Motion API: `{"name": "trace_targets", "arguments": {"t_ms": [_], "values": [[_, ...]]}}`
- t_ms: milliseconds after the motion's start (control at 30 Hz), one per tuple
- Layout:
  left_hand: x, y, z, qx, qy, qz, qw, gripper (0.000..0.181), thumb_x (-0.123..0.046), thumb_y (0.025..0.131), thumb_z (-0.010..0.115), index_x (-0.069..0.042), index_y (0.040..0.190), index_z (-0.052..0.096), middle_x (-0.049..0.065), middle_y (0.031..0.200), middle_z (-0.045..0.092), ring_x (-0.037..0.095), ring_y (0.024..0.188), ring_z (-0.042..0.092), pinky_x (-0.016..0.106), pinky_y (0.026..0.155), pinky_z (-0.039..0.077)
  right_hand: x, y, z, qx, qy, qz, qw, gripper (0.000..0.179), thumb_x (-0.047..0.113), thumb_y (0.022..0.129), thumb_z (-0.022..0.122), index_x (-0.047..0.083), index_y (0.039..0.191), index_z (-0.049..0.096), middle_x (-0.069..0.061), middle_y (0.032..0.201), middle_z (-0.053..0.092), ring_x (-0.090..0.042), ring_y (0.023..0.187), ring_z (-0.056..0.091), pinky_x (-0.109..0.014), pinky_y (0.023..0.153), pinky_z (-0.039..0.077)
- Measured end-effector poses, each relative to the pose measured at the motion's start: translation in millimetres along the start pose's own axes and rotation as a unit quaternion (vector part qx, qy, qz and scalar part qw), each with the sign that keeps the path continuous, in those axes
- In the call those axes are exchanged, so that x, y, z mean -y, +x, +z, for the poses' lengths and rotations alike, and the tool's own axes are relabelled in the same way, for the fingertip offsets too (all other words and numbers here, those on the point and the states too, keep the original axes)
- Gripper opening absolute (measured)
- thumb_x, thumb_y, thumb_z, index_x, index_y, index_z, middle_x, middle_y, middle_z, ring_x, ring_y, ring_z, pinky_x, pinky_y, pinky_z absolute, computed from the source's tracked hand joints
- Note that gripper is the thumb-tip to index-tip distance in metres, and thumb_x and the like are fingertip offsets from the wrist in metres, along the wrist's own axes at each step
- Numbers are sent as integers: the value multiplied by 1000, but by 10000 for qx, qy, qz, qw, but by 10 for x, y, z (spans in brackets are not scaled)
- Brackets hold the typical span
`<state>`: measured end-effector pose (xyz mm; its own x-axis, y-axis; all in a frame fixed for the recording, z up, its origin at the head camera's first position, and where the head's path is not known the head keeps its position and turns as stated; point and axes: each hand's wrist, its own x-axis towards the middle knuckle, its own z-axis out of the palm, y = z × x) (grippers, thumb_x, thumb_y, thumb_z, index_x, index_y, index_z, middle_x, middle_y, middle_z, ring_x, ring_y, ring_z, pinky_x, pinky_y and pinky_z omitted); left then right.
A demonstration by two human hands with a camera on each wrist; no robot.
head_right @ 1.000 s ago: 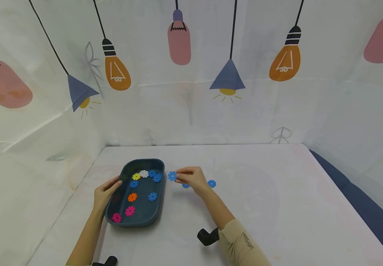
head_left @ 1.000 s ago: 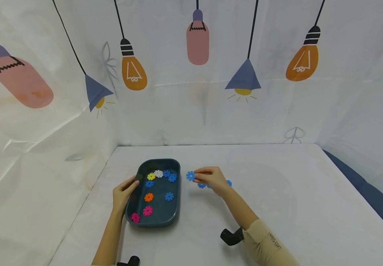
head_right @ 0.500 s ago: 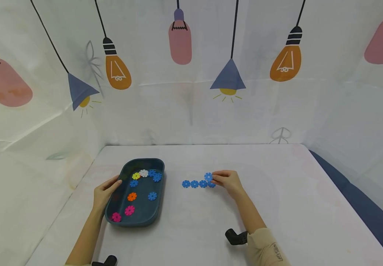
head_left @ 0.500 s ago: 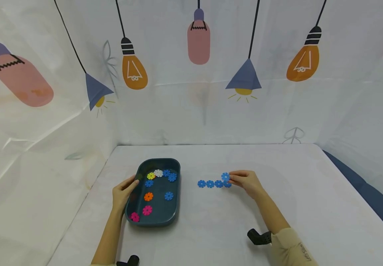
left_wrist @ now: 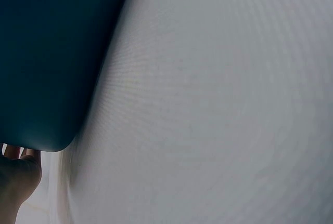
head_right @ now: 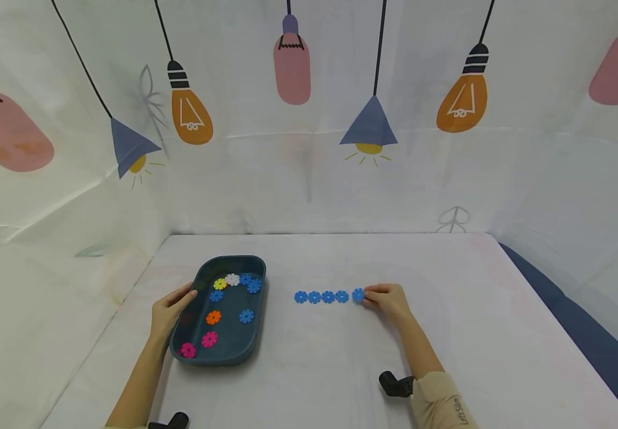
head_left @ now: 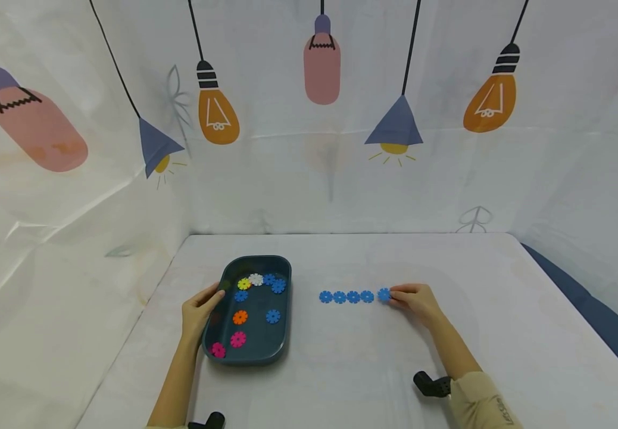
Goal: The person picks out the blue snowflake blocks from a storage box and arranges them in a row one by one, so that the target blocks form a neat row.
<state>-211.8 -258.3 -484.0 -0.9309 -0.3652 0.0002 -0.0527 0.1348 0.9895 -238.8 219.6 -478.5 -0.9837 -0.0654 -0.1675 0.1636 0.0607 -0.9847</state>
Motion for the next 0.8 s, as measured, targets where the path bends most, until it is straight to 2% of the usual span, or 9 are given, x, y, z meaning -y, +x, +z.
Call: {"name": "trace_targets", "arguments": {"t_ms": [233, 367, 800], "values": [[-2, -6, 2, 19, 17, -58, 10000, 48, -31, 86, 70, -5, 125, 61, -28, 89, 61, -3, 89, 57, 13, 72, 49, -26, 53, 2, -209, -107, 227, 9995, 31, -4, 87, 60, -24, 110, 54, -11, 88, 68, -11, 72, 68, -24, 70, 55], [-5, -4, 1, 33, 21, -35, 10000, 49, -33, 85, 70, -6, 125, 61, -28, 90, 62, -3, 90, 57, 13, 73, 49, -15, 86, 34, -289, -157, 245, 9992, 30, -4, 85, 64, -23, 107, 57, -9, 84, 68, -10, 67, 68, -23, 67, 55], [-2, -4, 0, 29, 20, -7, 10000, 50, -33, 85, 71, -5, 126, 61, -27, 91, 62, -3, 89, 57, 14, 73, 49, 9, 107, 56, -334, -635, 115, 9974, 31, -3, 85, 64, -23, 108, 57, -14, 85, 69, -9, 66, 67, -23, 65, 55]]}}
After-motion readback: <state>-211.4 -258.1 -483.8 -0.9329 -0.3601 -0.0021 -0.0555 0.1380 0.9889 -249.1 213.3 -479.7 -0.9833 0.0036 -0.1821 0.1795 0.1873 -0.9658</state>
